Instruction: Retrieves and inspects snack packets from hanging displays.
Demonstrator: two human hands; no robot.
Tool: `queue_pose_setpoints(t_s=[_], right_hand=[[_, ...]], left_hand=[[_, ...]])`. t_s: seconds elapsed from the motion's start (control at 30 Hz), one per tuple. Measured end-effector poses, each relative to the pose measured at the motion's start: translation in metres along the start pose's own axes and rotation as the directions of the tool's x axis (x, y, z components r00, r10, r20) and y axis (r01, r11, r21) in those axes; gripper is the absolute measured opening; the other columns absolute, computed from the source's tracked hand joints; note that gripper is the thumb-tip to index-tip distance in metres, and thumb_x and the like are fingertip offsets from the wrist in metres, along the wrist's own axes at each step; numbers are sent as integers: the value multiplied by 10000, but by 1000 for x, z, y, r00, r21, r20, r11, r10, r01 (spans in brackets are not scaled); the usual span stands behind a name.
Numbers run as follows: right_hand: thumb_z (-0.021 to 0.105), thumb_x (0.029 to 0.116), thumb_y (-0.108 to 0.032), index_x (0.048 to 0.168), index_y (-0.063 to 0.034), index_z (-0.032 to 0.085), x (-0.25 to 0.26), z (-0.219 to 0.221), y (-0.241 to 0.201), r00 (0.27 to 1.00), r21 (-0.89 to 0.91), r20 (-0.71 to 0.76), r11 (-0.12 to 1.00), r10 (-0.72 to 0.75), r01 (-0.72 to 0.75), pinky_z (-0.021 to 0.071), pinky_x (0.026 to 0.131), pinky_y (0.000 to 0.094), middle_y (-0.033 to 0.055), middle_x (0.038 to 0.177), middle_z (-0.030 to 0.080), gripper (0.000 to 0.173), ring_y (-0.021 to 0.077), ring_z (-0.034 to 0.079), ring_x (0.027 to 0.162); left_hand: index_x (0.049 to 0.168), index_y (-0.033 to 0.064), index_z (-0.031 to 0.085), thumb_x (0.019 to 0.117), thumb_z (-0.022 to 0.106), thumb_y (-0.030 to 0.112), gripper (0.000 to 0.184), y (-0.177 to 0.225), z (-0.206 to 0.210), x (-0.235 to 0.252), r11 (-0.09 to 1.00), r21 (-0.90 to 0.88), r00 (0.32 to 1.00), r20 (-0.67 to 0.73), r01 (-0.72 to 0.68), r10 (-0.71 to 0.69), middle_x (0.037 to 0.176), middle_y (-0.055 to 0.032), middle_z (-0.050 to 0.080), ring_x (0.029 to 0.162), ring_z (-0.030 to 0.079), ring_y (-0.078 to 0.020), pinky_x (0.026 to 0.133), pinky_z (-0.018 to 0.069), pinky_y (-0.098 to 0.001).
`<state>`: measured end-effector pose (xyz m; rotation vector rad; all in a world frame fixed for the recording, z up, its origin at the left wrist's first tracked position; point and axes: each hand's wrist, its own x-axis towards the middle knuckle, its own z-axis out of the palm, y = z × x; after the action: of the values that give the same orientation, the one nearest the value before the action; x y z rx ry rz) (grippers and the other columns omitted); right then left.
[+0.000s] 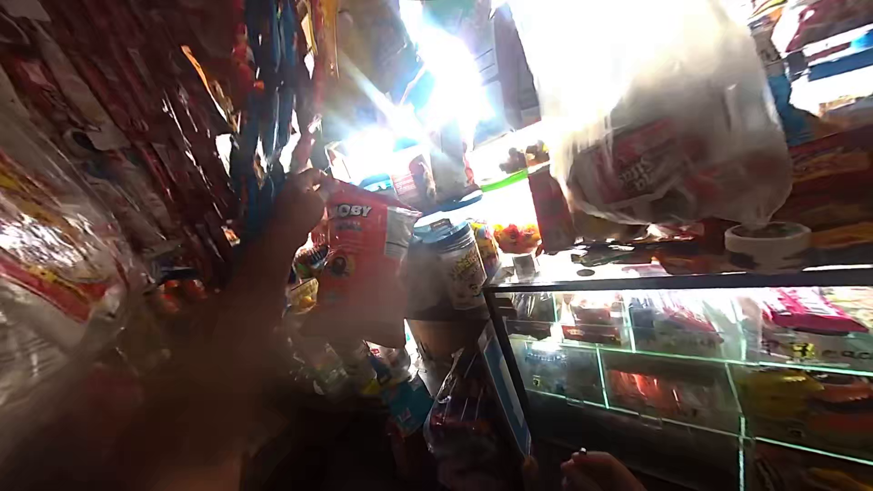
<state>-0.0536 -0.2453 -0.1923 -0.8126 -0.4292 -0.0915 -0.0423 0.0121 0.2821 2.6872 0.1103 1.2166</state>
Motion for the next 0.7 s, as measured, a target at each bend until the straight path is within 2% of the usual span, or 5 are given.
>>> queue_pose_setpoints(t_s=[0.17, 0.27, 0.37, 0.47, 0.7], right_hand=[[656, 941, -33, 1039, -239, 765, 7, 28, -35, 983, -35, 70, 984, -172, 175, 616, 730, 247, -17, 970, 769, 253, 89, 726, 800], [715, 930, -190, 1007, -285, 781, 22, 56, -51, 952, -79, 61, 950, -298, 303, 607, 704, 220, -40, 958, 770, 139, 68, 721, 789], [716, 935, -284, 960, -281, 785, 35, 74, -54, 936, -186, 99, 918, -338, 351, 617, 796, 249, -45, 1194, 732, 74, 94, 715, 996], [708, 896, -193, 837, -185, 744, 41, 90, -48, 949, -190, 23, 931, -314, 313, 591, 928, 327, 35, 1337, 674, 70, 175, 656, 1201], [748, 877, -190, 885, -319, 775, 17, 115, -55, 941, -268, -65, 914, -333, 305, 557, 738, 139, -171, 848, 725, 132, -51, 661, 777]], left_hand=[[1188, -56, 623, 1050, 553, 191, 292, -9, 17, -35, 967, -206, 988, 1, -153, 156, 1177, -188, 638, 1087, 607, -192, 982, 481, -400], [1176, -84, 606, 1053, 532, 164, 287, -11, 36, -65, 919, -336, 972, 37, -207, 233, 1237, -206, 632, 1118, 615, -194, 980, 487, -382], [1168, -94, 635, 1036, 523, 124, 278, -19, 65, -93, 846, -439, 940, 11, -301, 340, 1330, -231, 623, 1196, 626, -240, 1016, 492, -389], [1199, -88, 642, 1039, 545, 121, 280, -22, 94, -129, 777, -549, 933, -12, -308, 361, 1334, -223, 624, 1189, 640, -248, 1006, 522, -380], [937, -110, 615, 991, 565, 29, 157, -17, 139, -205, 533, -819, 946, -37, -213, 322, 1462, -262, 502, 1236, 622, -227, 985, 542, -339]])
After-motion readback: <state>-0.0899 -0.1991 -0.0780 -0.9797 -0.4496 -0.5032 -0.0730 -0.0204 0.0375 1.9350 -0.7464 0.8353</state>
